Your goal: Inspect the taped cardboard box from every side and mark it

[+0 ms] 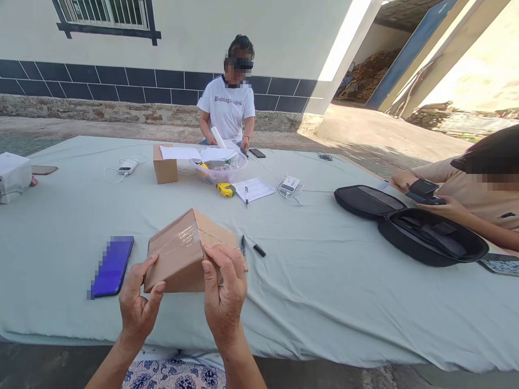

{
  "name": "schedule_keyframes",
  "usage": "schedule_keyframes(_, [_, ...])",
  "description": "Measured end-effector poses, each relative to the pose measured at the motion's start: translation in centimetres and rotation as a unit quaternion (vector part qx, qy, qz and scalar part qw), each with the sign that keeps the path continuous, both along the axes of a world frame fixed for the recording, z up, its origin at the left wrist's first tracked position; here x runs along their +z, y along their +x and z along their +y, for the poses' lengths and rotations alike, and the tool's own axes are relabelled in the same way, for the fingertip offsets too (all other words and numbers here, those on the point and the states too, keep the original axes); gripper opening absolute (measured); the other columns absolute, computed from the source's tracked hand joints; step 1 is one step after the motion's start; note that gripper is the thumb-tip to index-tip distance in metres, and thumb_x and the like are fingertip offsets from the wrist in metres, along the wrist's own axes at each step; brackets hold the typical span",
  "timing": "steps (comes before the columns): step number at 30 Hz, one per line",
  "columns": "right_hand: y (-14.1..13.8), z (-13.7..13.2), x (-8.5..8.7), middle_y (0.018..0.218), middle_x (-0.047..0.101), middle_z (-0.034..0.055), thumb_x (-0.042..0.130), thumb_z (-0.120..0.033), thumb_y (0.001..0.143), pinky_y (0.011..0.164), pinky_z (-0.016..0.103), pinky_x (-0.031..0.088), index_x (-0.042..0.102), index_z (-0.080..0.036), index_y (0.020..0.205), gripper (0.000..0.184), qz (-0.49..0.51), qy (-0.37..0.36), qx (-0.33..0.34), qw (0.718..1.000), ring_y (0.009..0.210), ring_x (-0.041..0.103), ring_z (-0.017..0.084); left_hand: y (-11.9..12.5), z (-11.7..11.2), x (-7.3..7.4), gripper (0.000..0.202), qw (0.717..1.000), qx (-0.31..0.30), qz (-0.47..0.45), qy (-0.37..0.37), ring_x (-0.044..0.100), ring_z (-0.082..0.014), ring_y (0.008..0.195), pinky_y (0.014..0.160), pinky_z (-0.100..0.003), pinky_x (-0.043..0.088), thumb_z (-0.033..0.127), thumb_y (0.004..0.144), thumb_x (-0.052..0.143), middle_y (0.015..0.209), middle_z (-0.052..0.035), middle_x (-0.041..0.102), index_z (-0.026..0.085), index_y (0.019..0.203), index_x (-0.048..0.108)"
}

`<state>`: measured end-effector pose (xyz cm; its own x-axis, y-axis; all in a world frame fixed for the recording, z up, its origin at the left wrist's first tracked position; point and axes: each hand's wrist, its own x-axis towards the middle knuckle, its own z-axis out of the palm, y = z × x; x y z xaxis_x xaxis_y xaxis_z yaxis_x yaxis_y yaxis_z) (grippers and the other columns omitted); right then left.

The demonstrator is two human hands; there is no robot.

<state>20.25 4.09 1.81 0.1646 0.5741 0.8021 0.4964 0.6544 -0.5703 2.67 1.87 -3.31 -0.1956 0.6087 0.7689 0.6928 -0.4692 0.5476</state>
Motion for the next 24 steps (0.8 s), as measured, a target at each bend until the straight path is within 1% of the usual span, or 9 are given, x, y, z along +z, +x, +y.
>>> schedule_keyframes(6, [0.0,0.3,-0.2,0.108,0.070,0.0059,0.058,-0.017,0.101,0.091,0.036,0.057,0.069,-0.025,0.117,0.021,0.010,-0.002,0.021,1.000,0.105,0.068,0.021,-0.1,0.1,0.0,0.039,1.000,0.008,0.000,-0.001,0.069,-0.0238,0.096,0.074,-0.030,0.054,0.044,0.101,0.057,0.112,-0.0118,0.073,0.022,0.134,0.062])
schedule_keyframes(10, [0.6,1.0,-1.0,0.110,0.072,0.0058,0.061,-0.022,0.101,0.094,0.036,0.057,0.072,-0.026,0.115,0.019,0.013,-0.045,0.039,0.998,0.107,0.068,0.020,-0.8,0.2,-0.4,0.039,1.000,0.022,-0.011,-0.015,0.069,-0.0243,0.100,0.077,-0.031,0.054,0.044,0.102,0.055,0.114,-0.0125,0.072,0.021,0.132,0.063])
schedule_keyframes(12, [1.1,1.6,-1.9,0.110,0.073,0.0062,0.061,-0.025,0.101,0.095,0.037,0.057,0.074,-0.026,0.113,0.018,0.017,-0.075,0.035,0.996,0.107,0.069,0.020,-1.3,0.4,-0.8,0.039,0.998,0.033,-0.036,-0.027,0.069,-0.0248,0.103,0.080,-0.032,0.054,0.045,0.102,0.054,0.116,-0.0125,0.072,0.020,0.130,0.064])
schedule_keyframes(14, [1.7,2.2,-3.1,0.111,0.074,0.0075,0.061,-0.032,0.101,0.096,0.041,0.056,0.076,-0.025,0.111,0.019,0.026,-0.106,0.019,0.994,0.108,0.069,0.022,-1.9,0.5,-1.2,0.039,0.996,0.038,-0.070,-0.043,0.069,-0.0251,0.106,0.084,-0.032,0.054,0.045,0.102,0.054,0.119,-0.0122,0.072,0.021,0.129,0.065])
schedule_keyframes(17, [2.7,3.1,-5.2,0.116,0.072,0.0112,0.063,-0.044,0.097,0.102,0.050,0.053,0.078,-0.025,0.109,0.027,0.051,-0.153,-0.026,0.987,0.113,0.066,0.027,-2.4,0.7,-1.7,0.040,0.989,0.036,-0.123,-0.072,0.068,-0.0254,0.110,0.085,-0.032,0.054,0.048,0.100,0.055,0.122,-0.0114,0.072,0.021,0.128,0.066])
schedule_keyframes(19, [3.2,3.6,-6.3,0.124,0.070,0.0133,0.063,-0.051,0.094,0.105,0.054,0.051,0.078,-0.024,0.111,0.035,0.075,-0.185,-0.042,0.979,0.120,0.064,0.030,-2.7,0.8,-1.8,0.042,0.983,0.035,-0.156,-0.091,0.068,-0.0258,0.109,0.084,-0.032,0.054,0.052,0.099,0.056,0.122,-0.0113,0.071,0.022,0.126,0.067])
schedule_keyframes(21, [3.4,3.9,-7.0,0.128,0.070,0.0142,0.062,-0.055,0.093,0.104,0.053,0.052,0.076,-0.023,0.116,0.042,0.108,-0.221,-0.022,0.969,0.122,0.063,0.030,-2.8,0.9,-1.9,0.046,0.976,0.033,-0.187,-0.110,0.067,-0.0262,0.107,0.082,-0.033,0.054,0.057,0.096,0.057,0.122,-0.0114,0.071,0.022,0.124,0.068])
schedule_keyframes(24, [3.3,3.9,-7.3,0.127,0.073,0.0142,0.059,-0.055,0.094,0.096,0.046,0.057,0.071,-0.021,0.126,0.048,0.161,-0.269,0.037,0.949,0.113,0.069,0.027,-2.8,1.0,-1.9,0.051,0.964,0.027,-0.229,-0.135,0.066,-0.0273,0.108,0.081,-0.034,0.054,0.062,0.094,0.057,0.123,-0.0118,0.069,0.022,0.124,0.068])
